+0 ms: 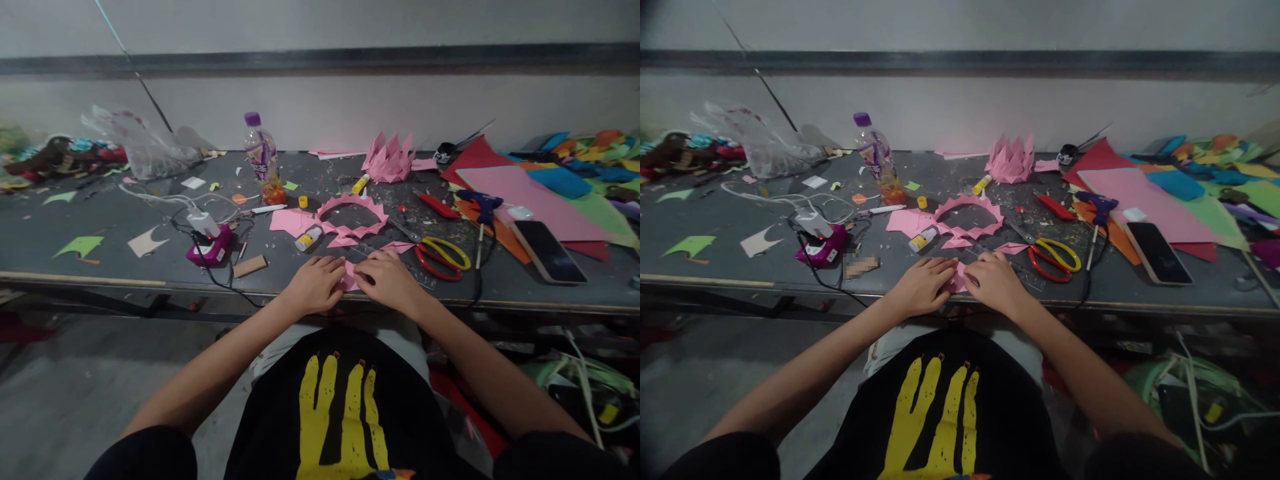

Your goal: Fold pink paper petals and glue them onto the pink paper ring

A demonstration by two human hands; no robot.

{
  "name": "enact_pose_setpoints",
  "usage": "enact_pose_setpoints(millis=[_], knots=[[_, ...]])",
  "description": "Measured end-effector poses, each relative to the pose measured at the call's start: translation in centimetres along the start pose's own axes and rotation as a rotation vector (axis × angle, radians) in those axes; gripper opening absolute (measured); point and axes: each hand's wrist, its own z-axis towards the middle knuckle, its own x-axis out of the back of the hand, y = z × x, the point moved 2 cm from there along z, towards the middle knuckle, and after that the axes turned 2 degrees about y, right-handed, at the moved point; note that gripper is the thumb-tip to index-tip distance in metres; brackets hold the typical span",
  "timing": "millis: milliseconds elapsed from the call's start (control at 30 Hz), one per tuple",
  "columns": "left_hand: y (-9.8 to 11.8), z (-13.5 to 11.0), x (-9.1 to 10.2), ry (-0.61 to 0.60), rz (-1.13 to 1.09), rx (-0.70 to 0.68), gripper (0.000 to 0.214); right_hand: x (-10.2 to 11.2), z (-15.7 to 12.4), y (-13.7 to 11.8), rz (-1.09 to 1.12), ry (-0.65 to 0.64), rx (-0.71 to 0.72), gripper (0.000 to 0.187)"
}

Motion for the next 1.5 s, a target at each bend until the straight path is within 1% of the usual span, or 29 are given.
enact_pose_setpoints(millis=[100,167,233,333,500,600,733,833,967,1033,1167,1300,1367,1433,1500], knots=[[0.0,-0.2,-0.2,0.003,-0.008,0.017,0.041,0.6,-1.2,0.5,0.012,0.048,-0.040,0.016],[0.0,-0.3,-0.4,0.010,-0.019,0.022,0.040,0.8,-1.6,0.8,0.009,0.049,-0.047,0.017],[0.0,-0.3,-0.6,0.033,-0.031,0.021,0.041,0.9,-1.4,1.0,0.011,0.005,-0.050,0.018],[0.0,-0.5,-0.7,0.076,-0.043,0.028,0.044,0.6,0.0,1.0,0.038,-0.100,-0.058,0.022],[0.3,-0.4,-0.3,0.065,-0.056,0.051,0.036,-0.5,2.4,0.2,0.004,-0.230,-0.095,0.034],[0.5,-0.2,0.1,0.070,-0.090,0.069,0.036,-1.0,2.6,-0.4,-0.063,-0.265,-0.105,0.036],[0.9,-0.7,0.5,0.080,-0.110,0.140,0.045,-1.0,2.5,-0.8,-0.127,-0.264,-0.111,0.037],[1.5,-1.9,0.6,0.074,-0.102,0.198,0.047,-0.9,2.6,-0.9,-0.138,-0.249,-0.117,0.036],[2.0,-3.9,1.0,0.091,-0.135,0.273,0.042,-1.0,2.7,-0.9,-0.133,-0.210,-0.131,0.036],[2.0,-4.4,1.2,0.105,-0.157,0.295,0.039,-1.2,2.6,-0.7,-0.112,-0.183,-0.132,0.037],[1.8,-3.6,1.1,0.112,-0.156,0.279,0.029,-1.4,1.9,0.1,0.004,-0.122,-0.066,0.036],[1.7,-2.0,0.8,0.117,-0.074,0.261,0.024,-1.2,0.6,0.2,0.161,0.008,0.010,0.031],[1.6,-1.5,0.8,0.129,-0.051,0.278,0.023,-1.0,-0.2,-0.3,0.157,0.065,0.047,0.027],[1.2,-1.1,0.9,0.134,-0.050,0.288,0.021,-0.8,-0.9,-1.1,0.099,0.111,0.076,0.024],[0.5,-0.7,0.8,0.111,-0.058,0.281,0.019,-0.9,-1.6,-1.7,0.039,0.142,0.087,0.026]])
